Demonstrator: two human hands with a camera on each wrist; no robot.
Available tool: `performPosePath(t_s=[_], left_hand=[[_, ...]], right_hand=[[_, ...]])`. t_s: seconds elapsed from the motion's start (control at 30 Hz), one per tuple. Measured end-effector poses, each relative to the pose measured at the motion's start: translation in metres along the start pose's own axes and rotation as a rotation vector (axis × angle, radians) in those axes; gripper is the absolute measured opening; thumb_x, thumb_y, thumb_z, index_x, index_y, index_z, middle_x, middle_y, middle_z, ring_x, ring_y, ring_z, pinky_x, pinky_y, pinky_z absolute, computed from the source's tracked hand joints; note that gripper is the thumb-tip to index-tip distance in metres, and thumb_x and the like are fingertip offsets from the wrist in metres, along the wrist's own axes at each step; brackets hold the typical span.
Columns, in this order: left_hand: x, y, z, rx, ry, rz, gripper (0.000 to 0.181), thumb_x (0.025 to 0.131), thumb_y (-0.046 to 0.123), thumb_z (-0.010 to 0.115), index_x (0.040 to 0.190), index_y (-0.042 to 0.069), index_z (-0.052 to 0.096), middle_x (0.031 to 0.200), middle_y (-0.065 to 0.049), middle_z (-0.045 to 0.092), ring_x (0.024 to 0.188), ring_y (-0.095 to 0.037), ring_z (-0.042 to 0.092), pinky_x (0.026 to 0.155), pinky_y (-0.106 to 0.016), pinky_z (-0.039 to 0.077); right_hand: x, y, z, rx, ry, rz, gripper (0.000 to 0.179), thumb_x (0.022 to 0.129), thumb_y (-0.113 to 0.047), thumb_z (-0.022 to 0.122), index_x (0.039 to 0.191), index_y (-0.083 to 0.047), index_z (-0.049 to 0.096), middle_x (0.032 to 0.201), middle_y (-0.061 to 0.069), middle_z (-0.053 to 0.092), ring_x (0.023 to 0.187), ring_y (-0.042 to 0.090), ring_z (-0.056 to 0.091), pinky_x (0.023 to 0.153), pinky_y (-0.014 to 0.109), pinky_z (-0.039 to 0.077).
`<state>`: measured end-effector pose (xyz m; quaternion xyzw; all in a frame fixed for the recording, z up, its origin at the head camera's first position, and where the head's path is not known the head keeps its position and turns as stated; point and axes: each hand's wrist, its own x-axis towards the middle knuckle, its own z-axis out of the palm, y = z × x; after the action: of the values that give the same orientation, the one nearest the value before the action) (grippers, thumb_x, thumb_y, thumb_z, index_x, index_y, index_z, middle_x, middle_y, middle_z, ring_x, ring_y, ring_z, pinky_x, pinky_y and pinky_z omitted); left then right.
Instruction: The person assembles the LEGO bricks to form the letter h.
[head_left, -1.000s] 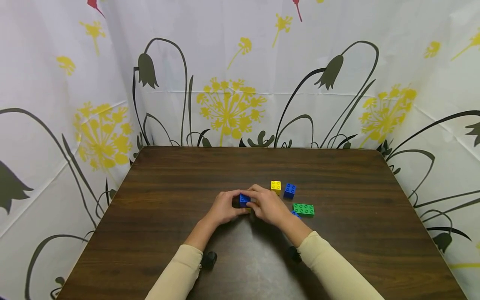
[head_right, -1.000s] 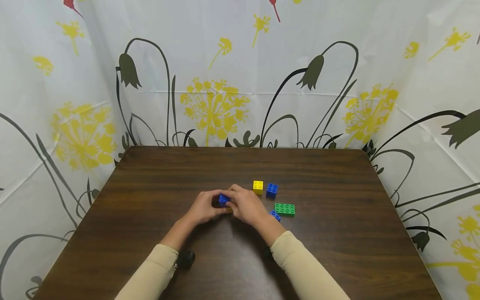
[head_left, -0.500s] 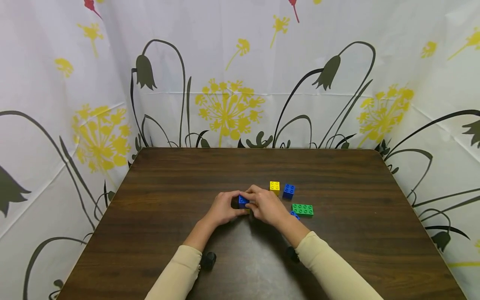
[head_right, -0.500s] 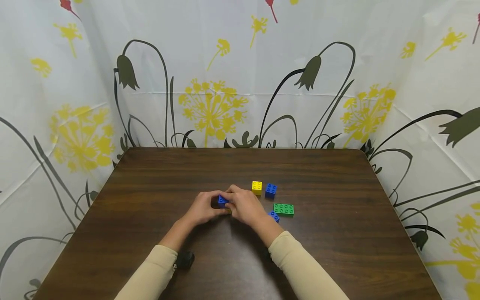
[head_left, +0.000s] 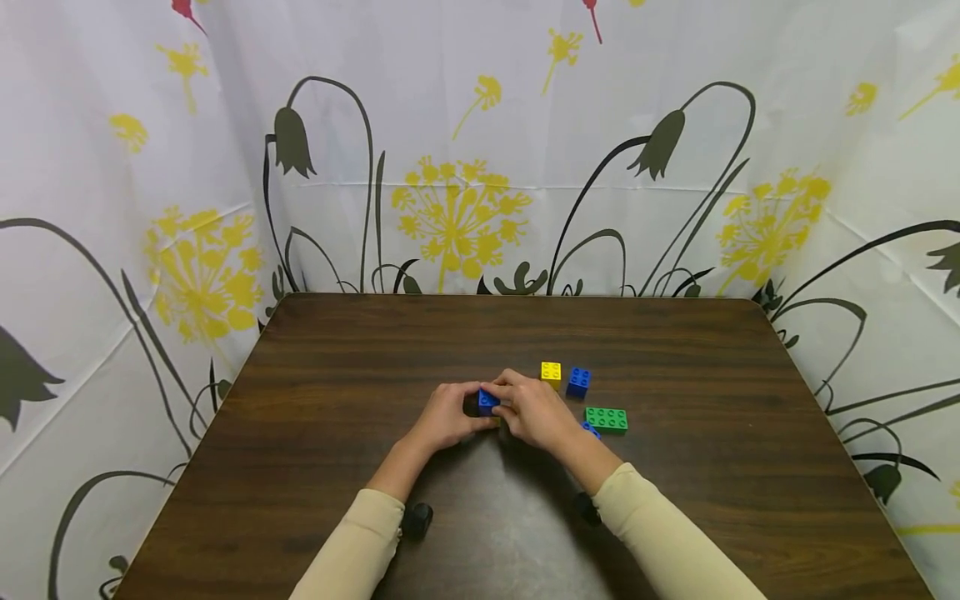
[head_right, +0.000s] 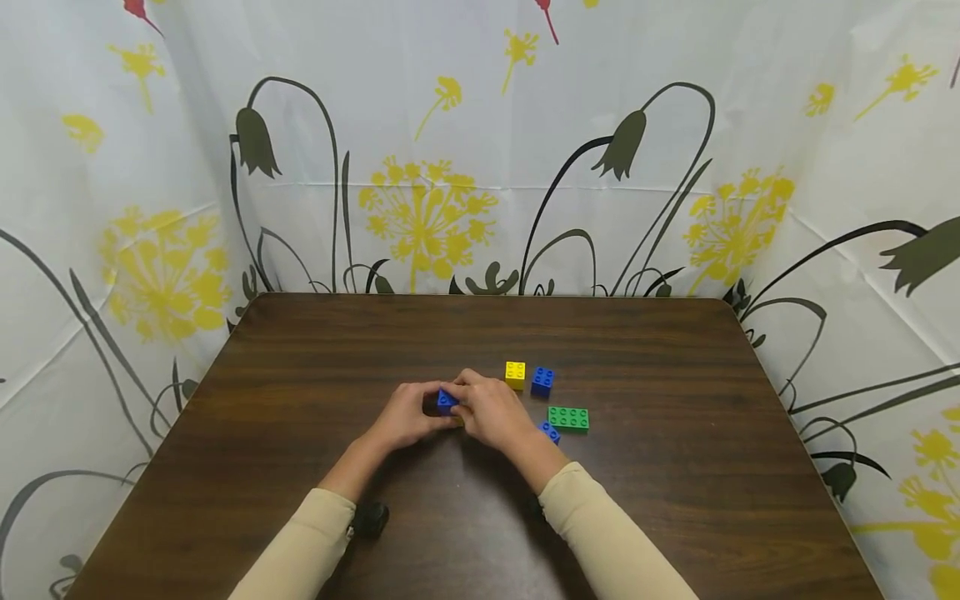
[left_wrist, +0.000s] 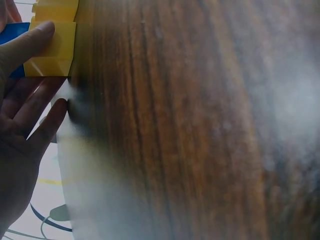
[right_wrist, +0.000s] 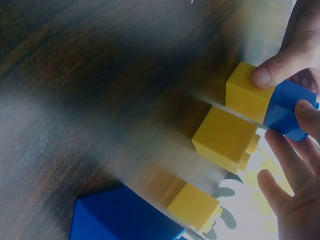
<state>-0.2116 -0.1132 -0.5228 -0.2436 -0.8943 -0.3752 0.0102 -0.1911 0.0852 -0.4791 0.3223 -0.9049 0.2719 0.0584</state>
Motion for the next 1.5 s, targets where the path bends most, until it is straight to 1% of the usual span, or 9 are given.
performPosePath(t_s=[0.27,0.47,0.6,0.73,0.8,0.93,1.13,1.37,1.5], left_hand=[[0.001,0.001,0.001,0.002,-0.008,0.0,0.041,0.074,0.022,0.088,0.11,0.013,0.071,0.1,0.001,0.072,0.09,-0.013,0.064,0.083,-0.034,0.054],[0.002,0.002,0.001,-0.001,-0.012,0.017,0.041,0.076,0.024,0.087,0.112,0.013,0.071,0.103,0.0,0.072,0.092,-0.014,0.065,0.084,-0.034,0.054],[0.002,0.001,0.001,-0.006,-0.009,0.027,0.044,0.076,0.026,0.087,0.114,0.012,0.07,0.105,-0.001,0.072,0.095,-0.015,0.066,0.085,-0.034,0.054],[0.002,0.001,0.002,-0.005,-0.011,0.025,0.045,0.076,0.027,0.087,0.115,0.012,0.07,0.104,0.001,0.072,0.096,-0.014,0.066,0.086,-0.035,0.054],[0.002,0.001,0.003,-0.004,-0.017,0.02,0.044,0.076,0.026,0.087,0.113,0.011,0.07,0.101,0.002,0.071,0.093,-0.013,0.065,0.085,-0.035,0.054],[0.002,0.001,0.003,-0.004,-0.029,0.012,0.041,0.076,0.024,0.087,0.11,0.011,0.069,0.095,0.004,0.069,0.085,-0.01,0.062,0.08,-0.033,0.054],[0.0,-0.001,0.0,0.006,-0.024,0.001,0.035,0.077,0.025,0.086,0.105,0.011,0.069,0.093,0.005,0.068,0.085,-0.01,0.061,0.08,-0.033,0.054],[-0.003,-0.007,-0.01,-0.009,-0.008,-0.071,0.046,0.075,0.025,0.087,0.115,0.013,0.068,0.1,0.001,0.07,0.093,-0.018,0.065,0.085,-0.041,0.054],[-0.006,-0.011,-0.016,-0.019,0.007,-0.101,0.053,0.074,0.026,0.088,0.12,0.014,0.066,0.108,-0.002,0.07,0.099,-0.022,0.064,0.09,-0.045,0.053]], right_hand=[[-0.001,0.001,-0.001,-0.047,0.017,-0.034,0.041,0.091,-0.013,0.071,0.131,-0.014,0.064,0.115,-0.002,0.062,0.078,0.012,0.06,0.071,0.025,0.055],[-0.003,0.004,-0.002,-0.068,0.008,-0.047,0.043,0.091,-0.015,0.072,0.133,-0.015,0.063,0.123,-0.001,0.063,0.093,0.014,0.064,0.082,0.03,0.055],[-0.005,0.004,-0.007,-0.085,-0.049,-0.056,0.048,0.091,-0.017,0.072,0.138,-0.014,0.058,0.13,0.002,0.061,0.109,0.019,0.063,0.1,0.044,0.047],[-0.007,0.004,-0.014,-0.077,-0.092,-0.037,0.054,0.092,-0.02,0.071,0.142,-0.013,0.053,0.135,0.004,0.059,0.12,0.021,0.058,0.108,0.054,0.037],[-0.009,0.005,-0.018,-0.061,-0.097,-0.019,0.055,0.092,-0.021,0.071,0.143,-0.014,0.052,0.135,0.004,0.059,0.122,0.021,0.057,0.108,0.053,0.037],[-0.015,0.008,-0.025,-0.02,-0.08,0.004,0.051,0.091,-0.021,0.072,0.139,-0.014,0.056,0.131,0.003,0.062,0.117,0.021,0.059,0.103,0.045,0.045],[-0.029,0.014,-0.03,0.018,0.015,0.044,0.043,0.09,-0.02,0.074,0.131,-0.014,0.064,0.124,0.001,0.065,0.107,0.02,0.063,0.09,0.041,0.053],[-0.057,0.024,-0.035,-0.008,0.121,0.132,0.038,0.085,-0.016,0.079,0.122,-0.013,0.07,0.114,0.0,0.066,0.099,0.022,0.065,0.086,0.045,0.053],[-0.073,0.029,-0.037,-0.029,0.162,0.239,0.034,0.084,-0.017,0.08,0.117,-0.013,0.073,0.109,-0.001,0.067,0.092,0.021,0.065,0.08,0.045,0.055]])
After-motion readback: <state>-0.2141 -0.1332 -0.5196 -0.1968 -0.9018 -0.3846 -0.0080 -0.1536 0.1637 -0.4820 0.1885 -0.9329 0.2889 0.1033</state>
